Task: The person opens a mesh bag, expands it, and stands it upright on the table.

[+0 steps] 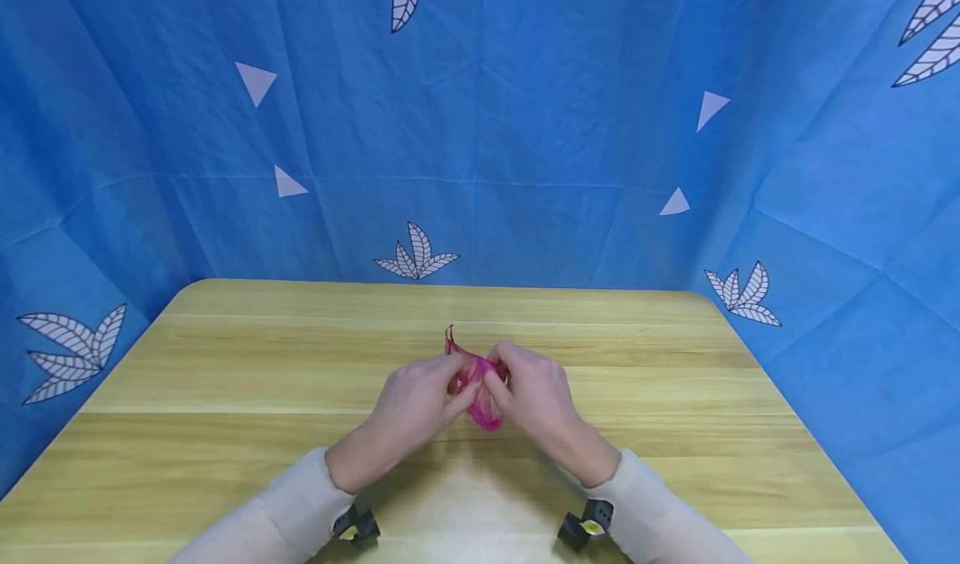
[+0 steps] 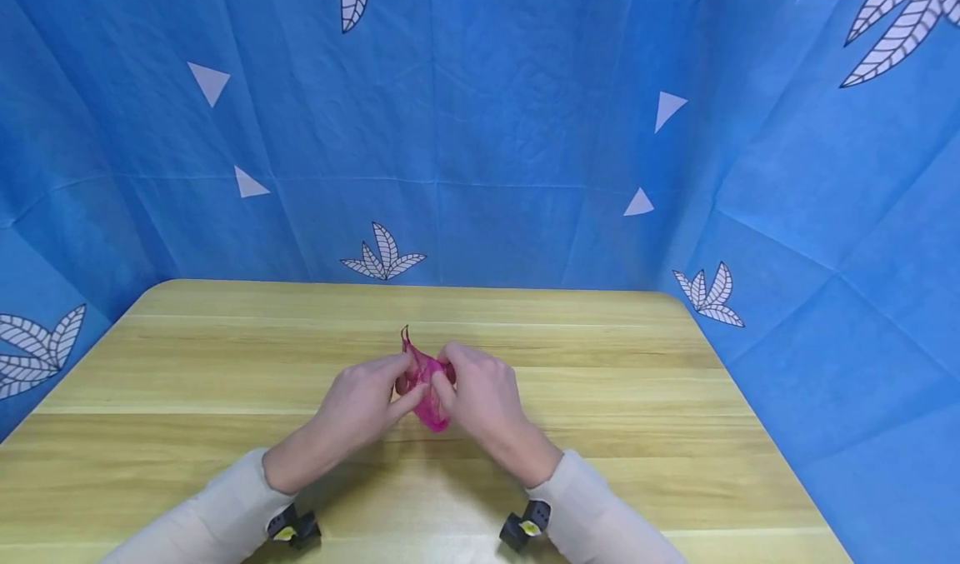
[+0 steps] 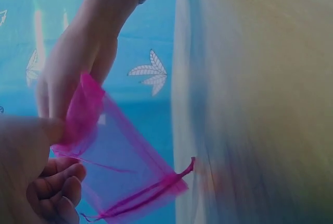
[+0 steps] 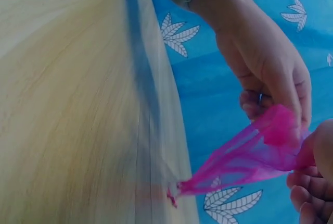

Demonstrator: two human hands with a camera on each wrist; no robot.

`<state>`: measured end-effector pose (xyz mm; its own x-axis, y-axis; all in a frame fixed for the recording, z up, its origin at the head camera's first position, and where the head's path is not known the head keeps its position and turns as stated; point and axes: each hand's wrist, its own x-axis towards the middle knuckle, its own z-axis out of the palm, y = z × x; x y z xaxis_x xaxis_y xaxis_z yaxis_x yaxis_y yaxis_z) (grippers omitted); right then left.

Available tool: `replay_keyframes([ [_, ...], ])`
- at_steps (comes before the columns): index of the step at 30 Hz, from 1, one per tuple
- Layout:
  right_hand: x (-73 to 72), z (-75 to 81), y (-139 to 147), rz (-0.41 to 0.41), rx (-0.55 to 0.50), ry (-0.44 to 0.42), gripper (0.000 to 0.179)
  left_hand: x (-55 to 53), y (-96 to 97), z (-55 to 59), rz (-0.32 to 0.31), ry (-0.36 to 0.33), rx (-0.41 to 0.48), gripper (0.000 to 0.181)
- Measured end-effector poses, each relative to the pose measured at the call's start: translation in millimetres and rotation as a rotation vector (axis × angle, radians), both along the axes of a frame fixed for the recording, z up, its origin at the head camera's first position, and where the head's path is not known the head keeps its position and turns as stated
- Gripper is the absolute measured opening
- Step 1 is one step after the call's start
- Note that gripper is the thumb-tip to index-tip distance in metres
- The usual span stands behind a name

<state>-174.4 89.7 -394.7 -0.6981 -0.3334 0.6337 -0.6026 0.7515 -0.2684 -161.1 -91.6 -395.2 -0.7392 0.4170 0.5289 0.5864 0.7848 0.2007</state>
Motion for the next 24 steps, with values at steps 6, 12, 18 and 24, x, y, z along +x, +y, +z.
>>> replay_keyframes([
  [6,1.5,1.7,-1.0,0.032,-0.016,-0.037,0.008,-2.0,-2.7,1.7,0.016,-0.011,0.024,0.018],
  [12,2.1,1.9,-1.2,0.051,0.013,-0.063,0.013,-5.9,-6.4,2.7,0.030,0.009,0.054,0.017],
  [18,1.3,2.1,-0.5,0.027,0.015,-0.061,0.021,-7.8,-6.4,1.7,0.044,0.017,0.053,0.012],
  [24,1.7,2.7,0.4,0.015,-0.010,-0.066,0.018,-5.5,-3.8,2.5,0.046,-0.112,0.058,0.018],
])
